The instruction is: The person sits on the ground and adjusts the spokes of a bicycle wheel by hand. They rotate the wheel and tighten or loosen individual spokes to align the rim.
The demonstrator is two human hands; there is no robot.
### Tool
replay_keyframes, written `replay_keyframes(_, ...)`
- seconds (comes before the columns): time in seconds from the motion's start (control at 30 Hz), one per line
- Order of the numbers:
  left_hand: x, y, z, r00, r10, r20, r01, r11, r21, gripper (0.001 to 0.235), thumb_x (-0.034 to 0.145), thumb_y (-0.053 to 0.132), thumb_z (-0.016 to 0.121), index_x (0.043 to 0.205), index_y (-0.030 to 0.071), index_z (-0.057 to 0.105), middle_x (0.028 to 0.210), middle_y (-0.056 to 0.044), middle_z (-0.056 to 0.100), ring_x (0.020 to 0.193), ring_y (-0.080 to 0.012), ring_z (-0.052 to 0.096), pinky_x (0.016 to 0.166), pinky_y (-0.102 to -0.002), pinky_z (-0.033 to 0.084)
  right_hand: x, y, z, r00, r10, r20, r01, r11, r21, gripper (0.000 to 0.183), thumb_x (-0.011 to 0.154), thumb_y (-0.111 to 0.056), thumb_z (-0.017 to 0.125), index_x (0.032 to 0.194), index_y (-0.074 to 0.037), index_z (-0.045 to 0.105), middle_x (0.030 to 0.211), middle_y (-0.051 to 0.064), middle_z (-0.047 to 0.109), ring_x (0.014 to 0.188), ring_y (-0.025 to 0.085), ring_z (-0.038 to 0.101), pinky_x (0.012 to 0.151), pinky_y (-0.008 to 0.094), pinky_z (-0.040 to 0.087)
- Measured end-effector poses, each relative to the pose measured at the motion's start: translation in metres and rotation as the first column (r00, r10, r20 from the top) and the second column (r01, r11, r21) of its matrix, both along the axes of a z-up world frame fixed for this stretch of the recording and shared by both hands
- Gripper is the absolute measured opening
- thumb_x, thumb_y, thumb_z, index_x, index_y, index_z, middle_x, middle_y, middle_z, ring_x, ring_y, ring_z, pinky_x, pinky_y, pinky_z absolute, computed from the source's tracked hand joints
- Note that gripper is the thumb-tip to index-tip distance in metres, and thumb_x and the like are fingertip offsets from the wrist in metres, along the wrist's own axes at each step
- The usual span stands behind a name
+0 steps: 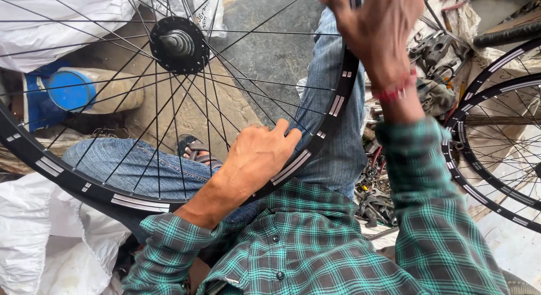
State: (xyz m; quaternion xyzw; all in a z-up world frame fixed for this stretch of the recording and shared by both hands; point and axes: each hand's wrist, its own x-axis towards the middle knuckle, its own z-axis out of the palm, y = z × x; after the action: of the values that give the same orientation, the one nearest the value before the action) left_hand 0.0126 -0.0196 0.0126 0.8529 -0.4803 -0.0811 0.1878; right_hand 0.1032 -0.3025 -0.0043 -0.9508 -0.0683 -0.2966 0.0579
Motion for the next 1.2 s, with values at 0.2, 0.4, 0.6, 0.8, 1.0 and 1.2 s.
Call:
replay_keyframes(0.2,0.007,0.001,0.003,0.997,0.0,-0.083,0.003,0.999,0.036,0.014,0.082,0.011,0.066,0.096,0.008,0.063,0.088,-0.008,0.064,0.065,-0.0283,0.071,0.053,-0.039,0.056,-0.142,0.038,0.002,0.989,0.147,0.011,-0.146,0.962,0.229,0.018,0.102,-0.003,0.062,0.085,-0.006,0.055,0.071,0.012,0.049,0.058,0.029,0.045,0.057,0.044,0.036)
replay_keyframes(0.4,0.003,-0.004,0.007,0.998,-0.032,-0.053,0.034,0.999,0.02,0.012,0.083,0.009,0.067,0.094,0.006,0.062,0.088,-0.009,0.063,0.063,-0.0243,0.071,0.052,-0.035,0.056,-0.263,0.101,0.031,0.847,0.025,-0.531,0.274,0.835,0.476,0.013,0.09,-0.004,0.071,0.103,-0.005,0.071,0.085,0.013,0.069,0.074,0.032,0.068,0.067,0.04,0.052)
replay_keyframes(0.6,0.0,-0.009,0.004,1.0,-0.012,-0.016,0.012,0.999,-0.05,0.01,0.083,0.009,0.067,0.091,0.006,0.061,0.084,-0.008,0.063,0.059,-0.0207,0.069,0.049,-0.032,0.054,-0.272,0.109,0.028,0.77,0.058,-0.635,0.338,0.808,0.483,0.013,0.09,-0.01,0.073,0.1,-0.002,0.071,0.083,0.013,0.073,0.069,0.028,0.072,0.061,0.034,0.054)
replay_keyframes(0.8,-0.006,-0.01,-0.002,0.999,0.046,0.012,-0.043,0.988,-0.147,0.009,0.085,0.01,0.067,0.083,0.008,0.059,0.076,-0.007,0.06,0.056,-0.0183,0.067,0.047,-0.032,0.05,-0.255,0.114,0.029,0.707,0.027,-0.707,0.443,0.762,0.472,0.011,0.089,-0.011,0.075,0.096,-0.003,0.074,0.074,0.012,0.072,0.057,0.022,0.069,0.053,0.032,0.051)
replay_keyframes(1.0,-0.011,-0.008,-0.007,0.996,0.067,0.051,-0.057,0.98,-0.189,0.012,0.086,0.011,0.067,0.081,0.008,0.056,0.073,-0.005,0.057,0.054,-0.0148,0.063,0.048,-0.03,0.05,-0.247,0.116,0.027,0.798,0.084,-0.597,0.327,0.772,0.545,0.011,0.09,-0.009,0.074,0.098,-0.002,0.072,0.081,0.011,0.071,0.064,0.021,0.07,0.057,0.03,0.052)
replay_keyframes(1.2,-0.014,-0.007,-0.009,0.994,0.086,0.072,-0.07,0.978,-0.196,0.013,0.088,0.012,0.067,0.081,0.009,0.056,0.073,-0.003,0.056,0.054,-0.0128,0.062,0.049,-0.029,0.048,-0.242,0.117,0.026,0.803,0.086,-0.59,0.299,0.798,0.524,0.01,0.088,-0.006,0.076,0.096,-0.003,0.073,0.075,0.01,0.067,0.062,0.023,0.067,0.056,0.032,0.049)
